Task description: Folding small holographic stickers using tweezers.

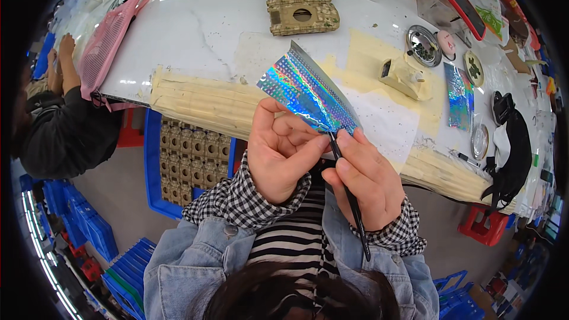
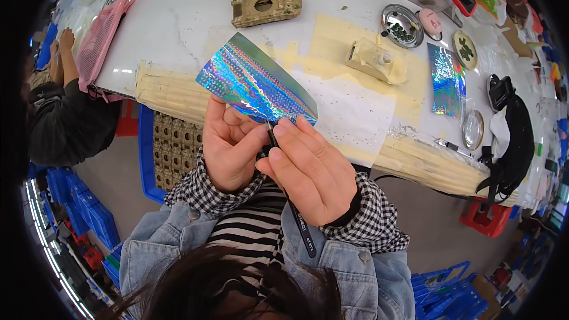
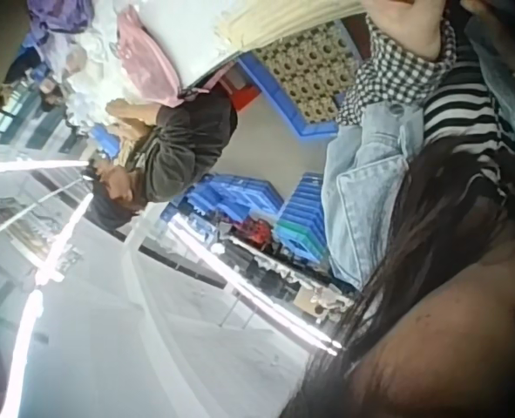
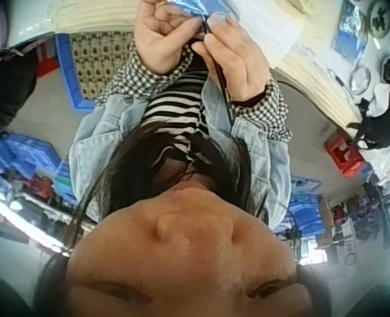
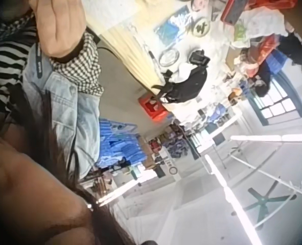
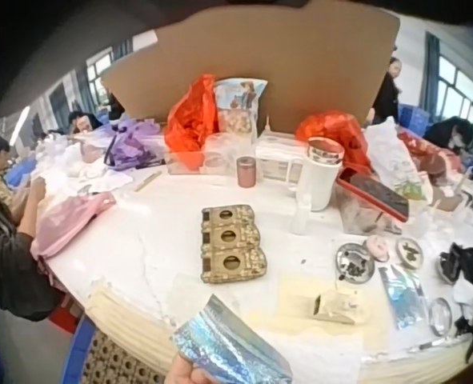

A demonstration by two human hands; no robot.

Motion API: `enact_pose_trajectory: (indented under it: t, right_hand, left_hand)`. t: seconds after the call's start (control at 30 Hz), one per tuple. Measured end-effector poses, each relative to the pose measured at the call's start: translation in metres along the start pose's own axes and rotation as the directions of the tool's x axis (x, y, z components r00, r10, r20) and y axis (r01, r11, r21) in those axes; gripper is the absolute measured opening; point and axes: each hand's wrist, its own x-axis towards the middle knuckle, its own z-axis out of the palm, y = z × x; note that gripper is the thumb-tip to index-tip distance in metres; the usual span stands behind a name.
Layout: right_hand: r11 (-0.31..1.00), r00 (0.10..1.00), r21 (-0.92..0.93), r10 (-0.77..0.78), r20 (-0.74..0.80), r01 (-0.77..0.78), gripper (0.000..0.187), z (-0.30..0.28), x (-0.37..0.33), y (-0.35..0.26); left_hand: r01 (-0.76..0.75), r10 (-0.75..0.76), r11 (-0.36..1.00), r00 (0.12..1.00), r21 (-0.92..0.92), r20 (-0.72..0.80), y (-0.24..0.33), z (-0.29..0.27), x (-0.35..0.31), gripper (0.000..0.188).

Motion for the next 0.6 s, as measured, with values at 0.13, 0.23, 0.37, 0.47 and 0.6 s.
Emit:
enact_pose_trajectory:
  t: [0.13, 0.23, 0.37, 0.47, 0.6]
  right_hand:
    - [1.0, 1.0, -0.003, 0.001, 0.008, 0.0, 0.031, -0.0004, 0.0005, -0.0005]
    - [1.0, 1.0, -0.005, 0.002, 0.017, -0.002, 0.032, -0.0006, 0.0007, -0.0006]
    - [1.0, 1.0, -0.009, -0.002, 0.025, 0.002, 0.032, -0.001, 0.0006, -0.0003]
    - [1.0, 1.0, -0.007, 0.0, 0.026, 0.0, 0.032, -0.0008, 0.0005, -0.0001]
    - [0.998, 0.999, 0.04, 0.04, 0.032, -0.041, 0.032, -0.0028, 0.0017, -0.0004]
  left_hand:
    - [0.001, -0.001, 1.0, 1.0, 0.013, -0.007, 0.0003, -0.0009, -0.001, 0.05]
    - [0.007, -0.007, 1.0, 1.0, 0.022, -0.01, 0.001, -0.001, -0.001, 0.05]
    - [0.016, -0.016, 1.0, 1.0, 0.018, -0.012, 0.0021, 0.0, -0.0012, 0.049]
    - [0.02, -0.019, 1.0, 1.0, 0.017, -0.015, 0.0016, -0.0005, -0.0013, 0.049]
    - [0.022, -0.022, 1.0, 1.0, 0.004, -0.011, -0.0005, -0.0026, -0.0008, 0.049]
